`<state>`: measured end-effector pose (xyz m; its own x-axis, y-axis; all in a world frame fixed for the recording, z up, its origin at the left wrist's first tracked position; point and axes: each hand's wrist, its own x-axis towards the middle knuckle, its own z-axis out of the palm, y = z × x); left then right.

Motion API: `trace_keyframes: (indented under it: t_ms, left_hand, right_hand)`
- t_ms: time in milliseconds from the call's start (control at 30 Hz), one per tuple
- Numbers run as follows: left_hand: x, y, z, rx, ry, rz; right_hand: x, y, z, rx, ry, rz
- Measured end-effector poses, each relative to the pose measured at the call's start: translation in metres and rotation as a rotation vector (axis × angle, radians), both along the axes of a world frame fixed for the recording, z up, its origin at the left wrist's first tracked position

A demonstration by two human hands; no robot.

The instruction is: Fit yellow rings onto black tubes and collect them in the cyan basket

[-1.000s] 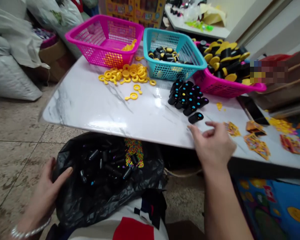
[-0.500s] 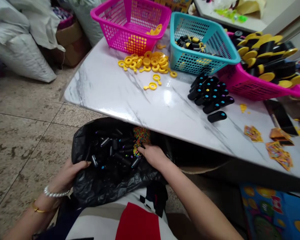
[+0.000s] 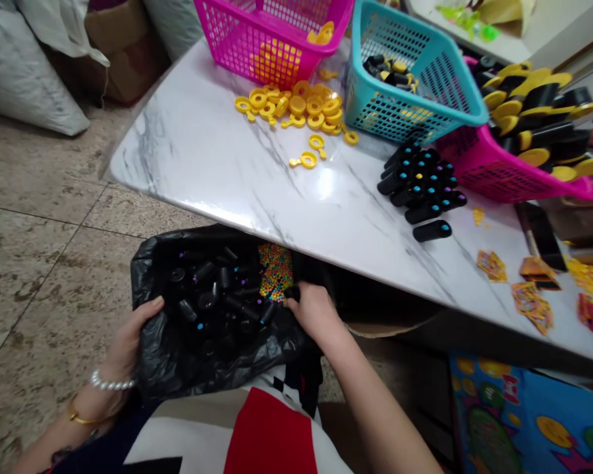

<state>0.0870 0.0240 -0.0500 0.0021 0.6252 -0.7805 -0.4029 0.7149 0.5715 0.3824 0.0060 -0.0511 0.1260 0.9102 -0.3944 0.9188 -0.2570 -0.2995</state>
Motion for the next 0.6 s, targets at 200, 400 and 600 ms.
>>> trace_keyframes:
  t_ms: [200, 400, 600]
  left_hand:
    - [-0.005, -0.004, -0.005, -0.005, -0.075, -0.009]
    - [-0.007, -0.001, -0.006, -0.005, -0.099, -0.011]
    - [-0.001, -0.002, 0.000, 0.003, 0.007, -0.011]
  right_hand:
    - [-0.002, 0.006, -0.005, 0.164, 0.210, 0.033]
    - [0.001, 0.005, -0.021, 0.206, 0.163, 0.205]
    - [-0.005, 0.006, -0.019, 0.149, -0.015, 0.058]
